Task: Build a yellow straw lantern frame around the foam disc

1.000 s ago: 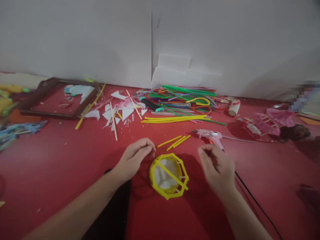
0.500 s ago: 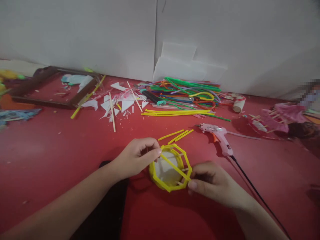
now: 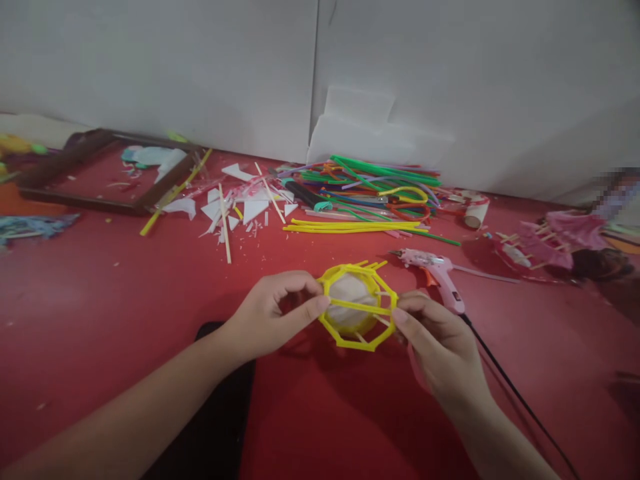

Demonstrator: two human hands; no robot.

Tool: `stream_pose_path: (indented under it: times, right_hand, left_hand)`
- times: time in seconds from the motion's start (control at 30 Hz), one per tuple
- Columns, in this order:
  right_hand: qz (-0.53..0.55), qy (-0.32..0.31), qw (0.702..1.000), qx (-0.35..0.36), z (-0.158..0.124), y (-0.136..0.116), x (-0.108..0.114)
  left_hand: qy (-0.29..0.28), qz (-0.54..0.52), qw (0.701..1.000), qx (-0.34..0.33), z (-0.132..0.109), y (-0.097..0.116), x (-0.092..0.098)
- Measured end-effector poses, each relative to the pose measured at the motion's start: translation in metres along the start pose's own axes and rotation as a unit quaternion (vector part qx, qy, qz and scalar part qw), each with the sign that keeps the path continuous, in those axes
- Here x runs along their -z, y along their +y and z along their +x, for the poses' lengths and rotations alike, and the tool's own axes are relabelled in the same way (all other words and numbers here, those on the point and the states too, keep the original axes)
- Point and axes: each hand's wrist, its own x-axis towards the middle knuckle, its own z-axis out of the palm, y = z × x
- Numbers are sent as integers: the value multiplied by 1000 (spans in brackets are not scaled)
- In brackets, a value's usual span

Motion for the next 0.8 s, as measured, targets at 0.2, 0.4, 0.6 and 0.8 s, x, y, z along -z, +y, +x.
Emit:
stream_pose_path:
  times: [0.2,0.4,0.6,0.8]
  right_hand:
    - [-101,12,988,114,0,-13,-1]
    - [-49,1,998,29,2,2,2]
    - [-26,-8,1000,2,4,1,0]
    - [-85,-3,995,47,2,-7,-2]
  left_hand:
    - [24,19,999,-38,-3,-2,0]
    - [29,9,996,-90,-1,-1,0]
    - [29,16,997,-75,0,1,-1]
    - [41,25,994,-94,-3,5,-3]
